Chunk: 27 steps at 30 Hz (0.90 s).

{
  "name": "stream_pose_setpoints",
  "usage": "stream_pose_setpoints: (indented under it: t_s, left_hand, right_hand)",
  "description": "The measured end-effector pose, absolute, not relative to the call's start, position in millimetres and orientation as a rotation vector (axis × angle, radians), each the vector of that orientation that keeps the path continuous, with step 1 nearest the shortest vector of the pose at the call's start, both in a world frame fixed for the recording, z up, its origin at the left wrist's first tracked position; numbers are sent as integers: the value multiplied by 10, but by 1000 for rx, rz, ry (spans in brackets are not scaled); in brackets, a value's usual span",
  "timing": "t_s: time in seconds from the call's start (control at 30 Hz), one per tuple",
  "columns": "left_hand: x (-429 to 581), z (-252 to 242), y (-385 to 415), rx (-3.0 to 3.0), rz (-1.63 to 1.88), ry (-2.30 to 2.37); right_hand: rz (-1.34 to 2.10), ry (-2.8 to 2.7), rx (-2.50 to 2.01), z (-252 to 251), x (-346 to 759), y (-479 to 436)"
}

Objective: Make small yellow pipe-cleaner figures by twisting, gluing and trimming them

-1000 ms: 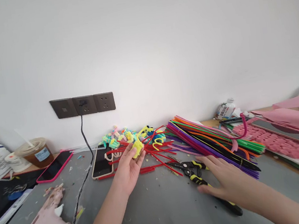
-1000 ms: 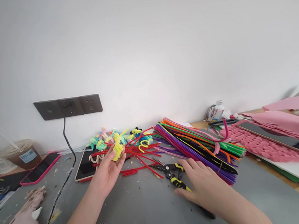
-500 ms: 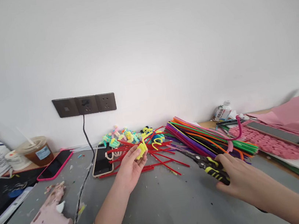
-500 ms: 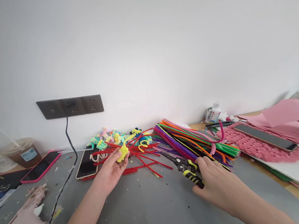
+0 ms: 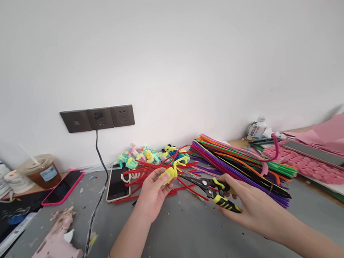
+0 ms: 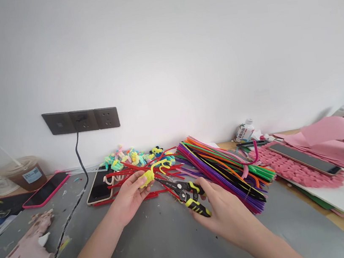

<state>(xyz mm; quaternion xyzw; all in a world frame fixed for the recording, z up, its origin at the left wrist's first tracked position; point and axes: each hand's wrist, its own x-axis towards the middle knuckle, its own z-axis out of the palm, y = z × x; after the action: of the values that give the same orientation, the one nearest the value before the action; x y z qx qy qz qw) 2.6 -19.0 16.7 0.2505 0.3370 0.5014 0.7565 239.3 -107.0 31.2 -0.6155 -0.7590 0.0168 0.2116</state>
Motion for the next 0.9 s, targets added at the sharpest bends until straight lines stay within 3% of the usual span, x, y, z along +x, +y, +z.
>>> stream_pose_setpoints:
  t_s: [0.9]
  left_hand:
    - [58,181,-243,626,995,743]
  right_hand:
    - [111,-2146,-1712,221,2433,-1045]
